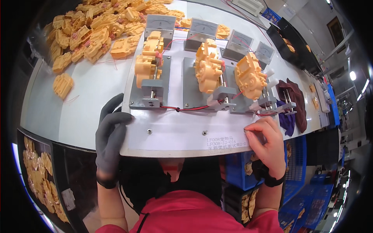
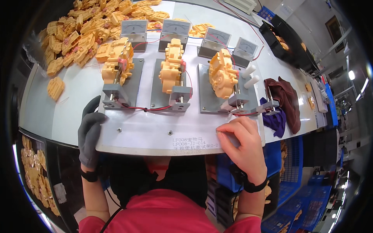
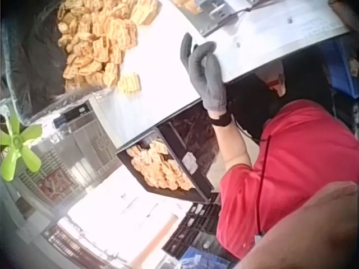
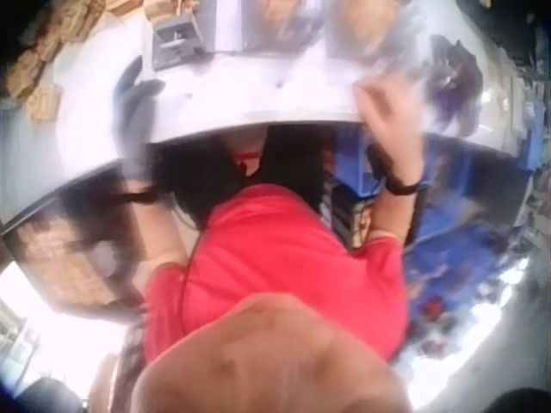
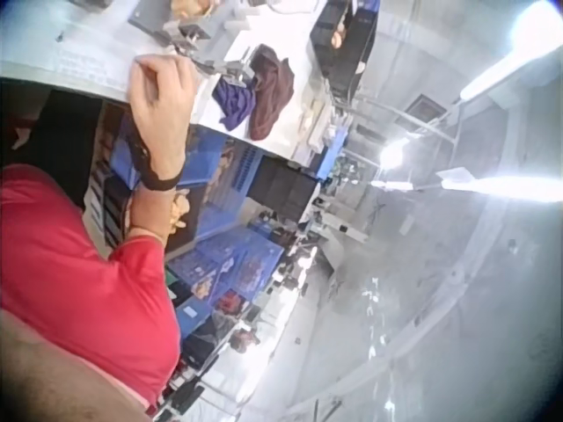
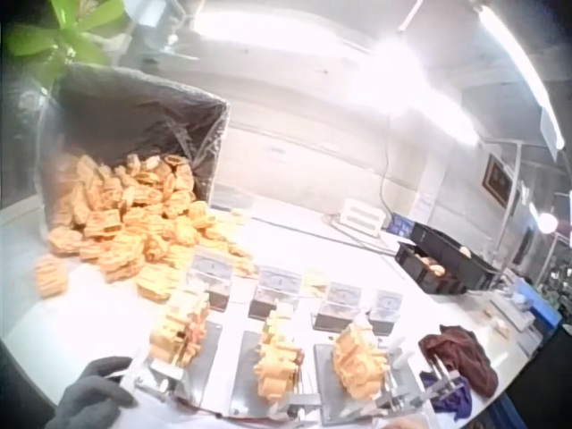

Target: The person picks up yellow plastic components from a tray and places them into a testing jig on the table. They connect red and black wires to the components and observe the gauges on the jig. After testing, they remove the components and place them into a blue bin, repeating the process for multiple units.

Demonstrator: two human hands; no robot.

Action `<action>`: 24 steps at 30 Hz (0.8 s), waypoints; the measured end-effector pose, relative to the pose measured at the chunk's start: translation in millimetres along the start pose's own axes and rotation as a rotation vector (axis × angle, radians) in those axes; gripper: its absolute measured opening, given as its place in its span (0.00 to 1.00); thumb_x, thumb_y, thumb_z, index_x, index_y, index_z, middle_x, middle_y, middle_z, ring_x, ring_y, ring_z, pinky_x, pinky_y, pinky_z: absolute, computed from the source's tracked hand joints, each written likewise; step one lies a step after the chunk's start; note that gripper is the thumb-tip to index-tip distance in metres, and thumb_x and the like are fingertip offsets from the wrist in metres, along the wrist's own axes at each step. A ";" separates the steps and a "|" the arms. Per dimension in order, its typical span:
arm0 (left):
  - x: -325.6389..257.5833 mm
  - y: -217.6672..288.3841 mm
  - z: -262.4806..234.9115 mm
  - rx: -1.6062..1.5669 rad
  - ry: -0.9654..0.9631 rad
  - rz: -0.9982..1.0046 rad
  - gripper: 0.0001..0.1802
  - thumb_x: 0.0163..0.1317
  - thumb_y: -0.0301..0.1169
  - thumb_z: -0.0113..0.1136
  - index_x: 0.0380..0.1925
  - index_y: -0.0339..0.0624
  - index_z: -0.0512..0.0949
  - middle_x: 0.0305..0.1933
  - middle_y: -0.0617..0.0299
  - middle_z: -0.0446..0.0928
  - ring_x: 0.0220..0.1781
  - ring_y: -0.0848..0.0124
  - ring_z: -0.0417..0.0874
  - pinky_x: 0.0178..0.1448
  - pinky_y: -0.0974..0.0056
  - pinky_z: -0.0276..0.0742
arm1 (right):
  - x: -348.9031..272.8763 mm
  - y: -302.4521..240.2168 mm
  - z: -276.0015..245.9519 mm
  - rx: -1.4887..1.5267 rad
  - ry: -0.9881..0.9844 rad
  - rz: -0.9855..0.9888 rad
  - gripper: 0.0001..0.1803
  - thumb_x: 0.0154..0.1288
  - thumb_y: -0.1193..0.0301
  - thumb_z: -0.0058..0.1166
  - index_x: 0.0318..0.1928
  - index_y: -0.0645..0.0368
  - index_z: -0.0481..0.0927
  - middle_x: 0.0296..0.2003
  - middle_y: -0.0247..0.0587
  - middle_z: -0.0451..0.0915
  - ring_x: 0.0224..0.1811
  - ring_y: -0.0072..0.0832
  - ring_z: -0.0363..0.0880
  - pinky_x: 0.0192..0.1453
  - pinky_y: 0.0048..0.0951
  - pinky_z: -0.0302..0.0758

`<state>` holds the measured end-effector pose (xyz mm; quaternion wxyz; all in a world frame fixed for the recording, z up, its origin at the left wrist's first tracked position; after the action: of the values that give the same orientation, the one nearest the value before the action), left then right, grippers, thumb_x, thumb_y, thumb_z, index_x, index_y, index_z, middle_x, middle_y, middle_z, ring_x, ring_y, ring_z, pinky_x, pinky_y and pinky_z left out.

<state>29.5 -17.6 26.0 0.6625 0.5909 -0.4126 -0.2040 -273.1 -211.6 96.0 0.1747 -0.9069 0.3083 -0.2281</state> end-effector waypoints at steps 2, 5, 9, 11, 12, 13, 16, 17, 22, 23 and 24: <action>-0.1 0.3 0.6 -0.011 -0.003 0.002 0.14 0.59 0.29 0.52 0.42 0.34 0.80 0.71 0.44 0.63 0.66 0.57 0.74 0.69 0.56 0.67 | 1.3 4.0 0.5 0.022 0.008 -0.025 0.07 0.56 0.78 0.65 0.37 0.58 0.84 0.35 0.39 0.80 0.43 0.36 0.77 0.47 0.33 0.73; 1.4 1.5 1.3 -0.018 -0.012 0.002 0.14 0.59 0.28 0.51 0.42 0.34 0.80 0.71 0.45 0.62 0.67 0.56 0.73 0.69 0.55 0.67 | -1.1 9.3 3.5 0.063 0.039 -0.025 0.07 0.55 0.78 0.65 0.36 0.58 0.84 0.35 0.38 0.80 0.41 0.36 0.77 0.46 0.33 0.73; 0.9 1.8 0.4 -0.009 -0.008 -0.006 0.14 0.60 0.29 0.51 0.42 0.33 0.80 0.71 0.45 0.62 0.68 0.56 0.73 0.70 0.55 0.67 | -1.5 9.3 6.7 0.078 0.083 -0.041 0.07 0.54 0.78 0.66 0.35 0.59 0.84 0.33 0.38 0.80 0.40 0.35 0.77 0.45 0.34 0.73; 0.5 2.1 0.3 -0.014 -0.006 -0.012 0.14 0.60 0.29 0.51 0.42 0.33 0.79 0.71 0.45 0.62 0.68 0.56 0.73 0.70 0.55 0.66 | -1.7 8.6 7.7 0.083 0.087 -0.035 0.07 0.54 0.78 0.65 0.35 0.59 0.84 0.33 0.38 0.80 0.39 0.35 0.77 0.45 0.34 0.73; 0.4 2.0 0.9 -0.025 -0.001 -0.015 0.14 0.60 0.29 0.51 0.42 0.33 0.79 0.71 0.45 0.62 0.68 0.56 0.73 0.70 0.55 0.66 | -1.6 8.3 7.8 0.084 0.089 -0.032 0.07 0.54 0.79 0.65 0.35 0.59 0.84 0.33 0.38 0.80 0.39 0.35 0.77 0.45 0.34 0.73; 0.2 1.7 1.2 -0.037 0.003 -0.018 0.14 0.60 0.29 0.51 0.42 0.33 0.79 0.71 0.45 0.62 0.68 0.56 0.73 0.70 0.55 0.66 | -1.9 8.3 8.1 0.086 0.092 -0.030 0.07 0.54 0.79 0.65 0.35 0.59 0.84 0.33 0.38 0.79 0.39 0.35 0.77 0.45 0.34 0.73; 0.6 0.3 1.1 -0.037 -0.006 -0.003 0.14 0.60 0.29 0.51 0.42 0.33 0.79 0.71 0.45 0.62 0.68 0.55 0.72 0.70 0.55 0.66 | -2.8 8.7 9.2 0.089 0.103 -0.024 0.07 0.54 0.79 0.65 0.34 0.59 0.83 0.32 0.38 0.79 0.39 0.35 0.77 0.45 0.34 0.73; 0.5 0.4 0.7 -0.030 -0.007 0.000 0.14 0.60 0.29 0.51 0.42 0.33 0.79 0.71 0.45 0.62 0.68 0.55 0.72 0.70 0.55 0.66 | -2.9 8.7 9.4 0.087 0.109 -0.022 0.07 0.54 0.79 0.65 0.34 0.59 0.83 0.32 0.38 0.79 0.39 0.35 0.77 0.46 0.34 0.73; 0.4 0.3 -0.1 -0.014 -0.010 0.014 0.14 0.60 0.29 0.51 0.42 0.33 0.79 0.71 0.44 0.62 0.68 0.55 0.72 0.70 0.55 0.67 | -2.9 6.4 9.2 0.069 0.125 -0.034 0.07 0.53 0.79 0.65 0.34 0.59 0.83 0.32 0.38 0.78 0.39 0.36 0.76 0.46 0.34 0.73; 0.6 0.6 0.0 -0.009 -0.004 0.009 0.14 0.60 0.29 0.51 0.42 0.33 0.79 0.71 0.44 0.62 0.68 0.55 0.72 0.70 0.55 0.67 | -3.0 6.3 9.2 0.063 0.128 -0.036 0.07 0.53 0.79 0.65 0.34 0.59 0.83 0.32 0.38 0.78 0.39 0.36 0.76 0.46 0.34 0.73; 0.4 0.9 0.6 -0.004 0.001 0.004 0.14 0.60 0.29 0.50 0.42 0.33 0.80 0.71 0.44 0.62 0.68 0.55 0.72 0.70 0.55 0.67 | -3.6 6.8 9.5 0.058 0.130 -0.037 0.07 0.53 0.79 0.65 0.34 0.59 0.83 0.32 0.38 0.78 0.38 0.36 0.76 0.45 0.34 0.73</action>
<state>29.1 -18.1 27.0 0.6643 0.5888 -0.4130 -0.2034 -274.0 -212.8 83.8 0.1764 -0.8902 0.2955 -0.2987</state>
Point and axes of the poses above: each hand's wrist, its own x-axis towards the middle knuckle, its own z-axis out of the palm, y = z × x, the point moved 3 cm from there along x, towards the middle knuckle
